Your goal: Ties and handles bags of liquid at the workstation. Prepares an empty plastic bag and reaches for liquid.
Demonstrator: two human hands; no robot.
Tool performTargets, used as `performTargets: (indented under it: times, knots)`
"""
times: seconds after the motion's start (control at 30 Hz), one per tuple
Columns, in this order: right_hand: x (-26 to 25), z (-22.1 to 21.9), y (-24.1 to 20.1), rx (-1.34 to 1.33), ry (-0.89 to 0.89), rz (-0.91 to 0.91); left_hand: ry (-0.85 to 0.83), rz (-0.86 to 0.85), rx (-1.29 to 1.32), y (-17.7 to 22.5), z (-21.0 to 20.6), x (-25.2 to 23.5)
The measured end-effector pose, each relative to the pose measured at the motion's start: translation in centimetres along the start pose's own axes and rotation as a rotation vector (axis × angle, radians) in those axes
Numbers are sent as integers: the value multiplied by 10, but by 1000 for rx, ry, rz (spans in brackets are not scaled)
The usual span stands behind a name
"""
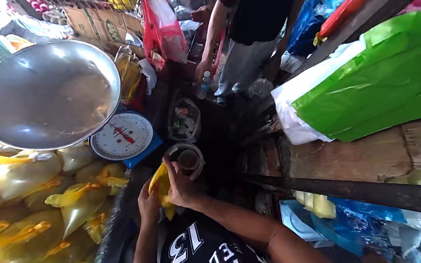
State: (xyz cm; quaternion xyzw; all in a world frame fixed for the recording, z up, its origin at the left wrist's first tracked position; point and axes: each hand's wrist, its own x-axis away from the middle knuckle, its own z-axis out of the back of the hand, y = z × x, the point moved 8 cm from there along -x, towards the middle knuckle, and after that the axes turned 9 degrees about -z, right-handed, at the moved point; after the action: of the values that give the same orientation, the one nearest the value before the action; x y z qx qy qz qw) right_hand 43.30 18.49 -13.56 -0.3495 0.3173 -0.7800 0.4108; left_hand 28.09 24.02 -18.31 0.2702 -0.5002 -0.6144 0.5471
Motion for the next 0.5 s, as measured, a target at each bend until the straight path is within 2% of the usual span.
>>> performTargets:
  times: [0.07,0.1,0.17,0.2,0.23,0.3,0.37,0.43,0.5]
  knots:
    - [2,-9,11,-216,-137,22,37,64,-10,-15,6,5]
    - [0,-12,22,-370,-247,-29,55,79,-38,-23,10,8]
    - [-12,-21,66,-660,-428,-296,88,116,-69,-42,21,19]
    - [-23,-28,103,-680,-450,-437,101,141,-46,-52,27,26]
    - [-37,-34,149,-599,-411,-532,111,155,3,-62,32,33]
    - [-71,-42,248,-263,-214,-619,75,151,87,-75,37,44]
    - [-97,-47,321,39,-131,-732,-14,156,56,-81,36,53]
    - [-112,-62,367,275,-140,-766,-152,190,-185,-86,33,63]
    - [-124,-70,382,447,-151,-714,-394,192,-487,-84,15,72]
